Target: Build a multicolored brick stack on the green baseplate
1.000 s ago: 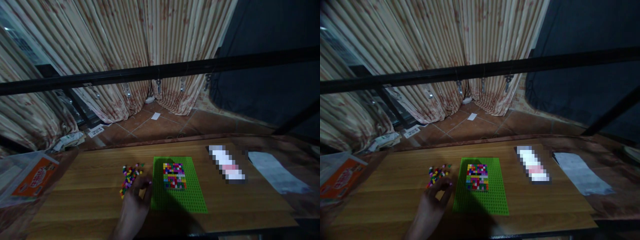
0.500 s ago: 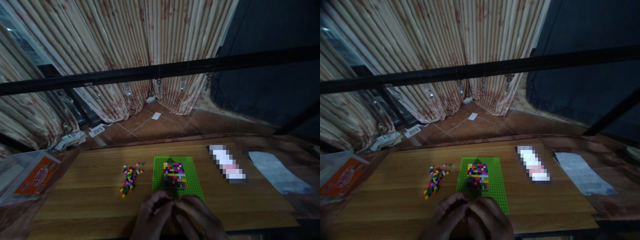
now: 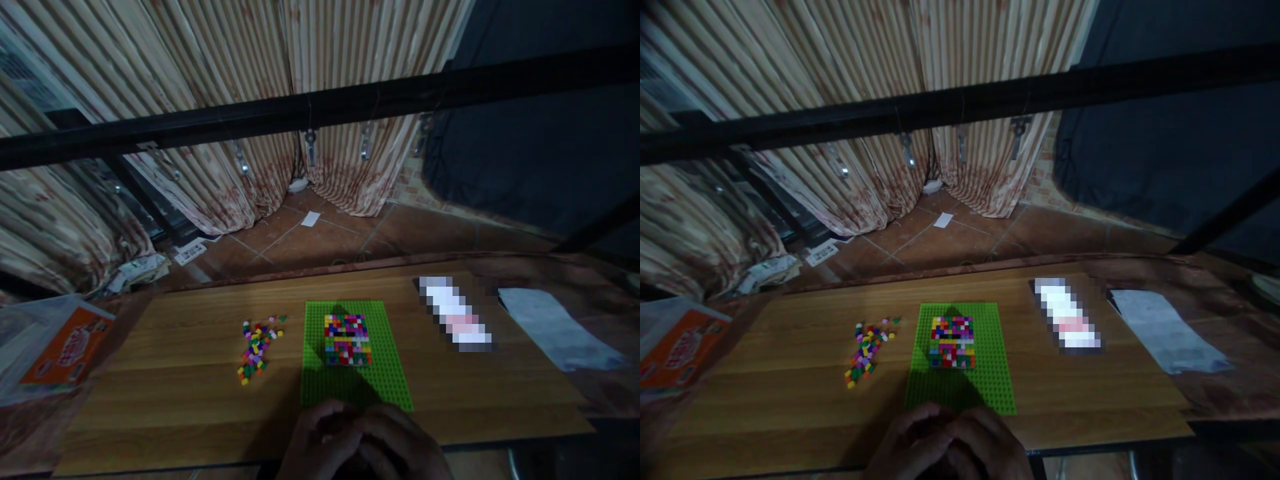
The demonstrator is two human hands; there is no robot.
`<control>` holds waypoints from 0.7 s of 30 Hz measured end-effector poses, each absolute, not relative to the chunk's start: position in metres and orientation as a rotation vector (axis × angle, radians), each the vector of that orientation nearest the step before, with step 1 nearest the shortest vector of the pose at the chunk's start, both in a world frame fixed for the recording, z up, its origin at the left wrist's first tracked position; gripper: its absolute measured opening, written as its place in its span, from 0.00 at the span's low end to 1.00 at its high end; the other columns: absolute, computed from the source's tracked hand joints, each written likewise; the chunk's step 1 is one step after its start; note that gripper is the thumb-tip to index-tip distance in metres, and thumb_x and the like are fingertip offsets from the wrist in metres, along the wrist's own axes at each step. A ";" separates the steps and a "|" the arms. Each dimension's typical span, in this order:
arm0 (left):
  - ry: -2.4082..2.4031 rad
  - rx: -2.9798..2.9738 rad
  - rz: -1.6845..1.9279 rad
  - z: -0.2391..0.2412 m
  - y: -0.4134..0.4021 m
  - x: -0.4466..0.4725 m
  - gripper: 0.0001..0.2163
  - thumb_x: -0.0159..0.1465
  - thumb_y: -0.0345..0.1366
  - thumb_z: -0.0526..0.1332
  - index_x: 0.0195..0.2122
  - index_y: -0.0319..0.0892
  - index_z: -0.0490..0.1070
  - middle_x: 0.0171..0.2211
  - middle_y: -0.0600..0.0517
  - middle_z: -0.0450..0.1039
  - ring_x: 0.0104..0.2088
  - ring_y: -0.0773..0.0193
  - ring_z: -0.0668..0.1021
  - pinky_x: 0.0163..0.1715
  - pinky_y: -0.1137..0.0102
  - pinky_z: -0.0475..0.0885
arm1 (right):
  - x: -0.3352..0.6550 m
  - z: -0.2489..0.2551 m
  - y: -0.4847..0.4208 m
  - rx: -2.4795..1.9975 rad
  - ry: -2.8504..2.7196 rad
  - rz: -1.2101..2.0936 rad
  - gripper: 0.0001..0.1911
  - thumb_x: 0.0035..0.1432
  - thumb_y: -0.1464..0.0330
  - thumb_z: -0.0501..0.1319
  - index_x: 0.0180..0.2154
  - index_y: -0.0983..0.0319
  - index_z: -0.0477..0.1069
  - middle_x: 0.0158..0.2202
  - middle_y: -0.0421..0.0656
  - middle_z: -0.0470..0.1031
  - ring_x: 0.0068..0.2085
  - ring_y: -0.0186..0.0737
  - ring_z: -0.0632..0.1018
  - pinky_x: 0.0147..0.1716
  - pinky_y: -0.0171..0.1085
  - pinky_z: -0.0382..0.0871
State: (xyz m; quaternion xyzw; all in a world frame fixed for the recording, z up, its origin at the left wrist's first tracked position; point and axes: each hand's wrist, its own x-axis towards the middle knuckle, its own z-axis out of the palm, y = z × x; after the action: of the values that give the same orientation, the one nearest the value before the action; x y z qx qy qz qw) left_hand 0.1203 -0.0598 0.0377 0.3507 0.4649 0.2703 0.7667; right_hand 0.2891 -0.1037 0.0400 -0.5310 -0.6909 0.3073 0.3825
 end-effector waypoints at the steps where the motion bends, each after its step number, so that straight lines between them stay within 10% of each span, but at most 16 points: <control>1: 1.034 0.775 0.598 0.038 -0.061 0.120 0.20 0.47 0.47 0.73 0.37 0.40 0.77 0.33 0.47 0.79 0.34 0.61 0.79 0.37 0.68 0.73 | 0.289 0.042 -0.103 -1.363 -1.766 0.807 0.08 0.60 0.71 0.60 0.41 0.55 0.74 0.35 0.39 0.78 0.37 0.34 0.80 0.35 0.28 0.75; 21: 1.090 1.093 0.546 0.035 -0.047 0.116 0.10 0.60 0.38 0.62 0.41 0.41 0.74 0.33 0.50 0.79 0.35 0.62 0.79 0.37 0.72 0.72 | 0.291 0.016 -0.098 -1.509 -1.620 0.598 0.08 0.61 0.64 0.59 0.39 0.55 0.76 0.35 0.41 0.81 0.35 0.37 0.82 0.33 0.29 0.78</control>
State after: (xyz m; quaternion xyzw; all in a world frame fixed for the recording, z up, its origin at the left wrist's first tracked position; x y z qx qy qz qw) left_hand 0.1155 -0.0466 0.0345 0.4877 0.4861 0.2434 0.6831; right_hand 0.2911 -0.0983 0.0158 -0.5996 -0.6438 0.2377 0.4117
